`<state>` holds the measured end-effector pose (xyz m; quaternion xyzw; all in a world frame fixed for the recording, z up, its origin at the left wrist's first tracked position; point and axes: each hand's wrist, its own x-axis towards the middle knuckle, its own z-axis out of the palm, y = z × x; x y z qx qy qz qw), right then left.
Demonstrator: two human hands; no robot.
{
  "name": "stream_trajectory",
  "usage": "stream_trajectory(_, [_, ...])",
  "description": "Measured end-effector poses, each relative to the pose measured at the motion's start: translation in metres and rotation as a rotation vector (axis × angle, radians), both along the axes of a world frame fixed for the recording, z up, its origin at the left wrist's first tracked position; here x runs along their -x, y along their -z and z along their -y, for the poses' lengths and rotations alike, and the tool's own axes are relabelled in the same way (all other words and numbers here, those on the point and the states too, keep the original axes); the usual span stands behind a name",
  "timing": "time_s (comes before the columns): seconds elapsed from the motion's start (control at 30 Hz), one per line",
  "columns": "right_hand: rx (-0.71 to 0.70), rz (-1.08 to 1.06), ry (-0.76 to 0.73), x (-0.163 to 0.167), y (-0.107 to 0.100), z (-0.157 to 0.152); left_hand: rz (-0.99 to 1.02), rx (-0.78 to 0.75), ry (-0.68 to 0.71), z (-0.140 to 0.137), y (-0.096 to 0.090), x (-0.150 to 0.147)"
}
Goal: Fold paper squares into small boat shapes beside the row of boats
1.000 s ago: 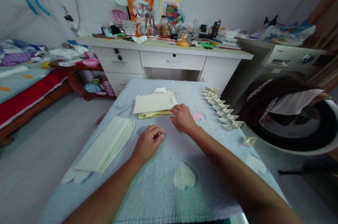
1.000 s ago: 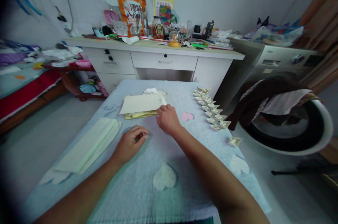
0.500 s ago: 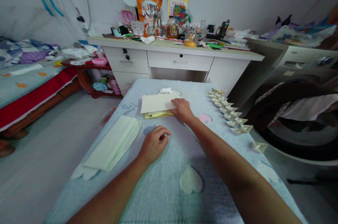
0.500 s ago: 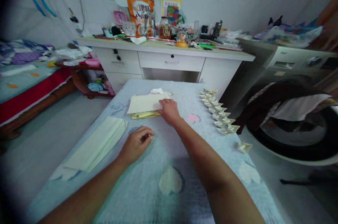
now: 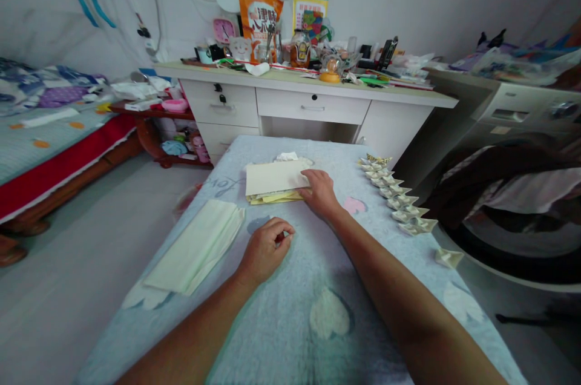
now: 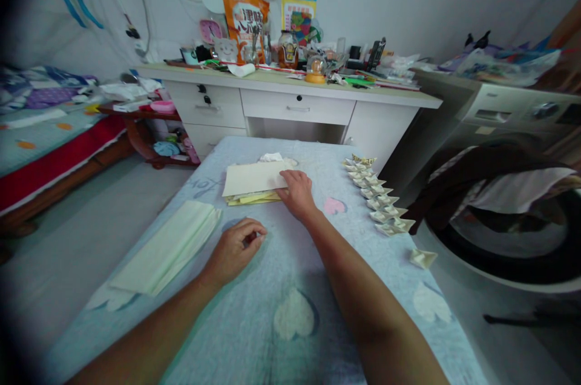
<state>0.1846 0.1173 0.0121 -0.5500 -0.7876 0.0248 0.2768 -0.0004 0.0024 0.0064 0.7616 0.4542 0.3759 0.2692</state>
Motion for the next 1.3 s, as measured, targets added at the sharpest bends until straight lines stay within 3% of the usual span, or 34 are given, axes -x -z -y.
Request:
stream_trajectory(0.1, [0.035, 0.064, -0.078, 0.007, -0.004, -0.003, 0.003, 0.003, 0.007, 0.000, 0.001, -0.001])
stream_trajectory(0.37, [0.090, 0.218, -0.098, 0.034, -0.021, -0.012, -0.010, 0.000, 0.002, -0.001, 0.001, -0.001])
stream_trajectory(0.67, [0.086, 0.225, -0.020, 0.044, -0.021, -0.015, -0.023, 0.009, 0.003, 0.000, 0.001, 0.000])
stream_trajectory(0.77, [0.027, 0.162, -0.003, 0.044, -0.017, -0.008, -0.023, 0.010, 0.011, 0.000, 0.001, 0.000])
stream_trajectory(0.93, [-0.113, 0.145, -0.147, 0.047, -0.012, 0.007, -0.021, 0.017, 0.021, 0.001, 0.000, -0.001])
stream_trajectory(1.3, [-0.138, 0.243, -0.149, 0.061, -0.008, 0.012, -0.013, 0.005, -0.034, 0.000, -0.003, 0.000])
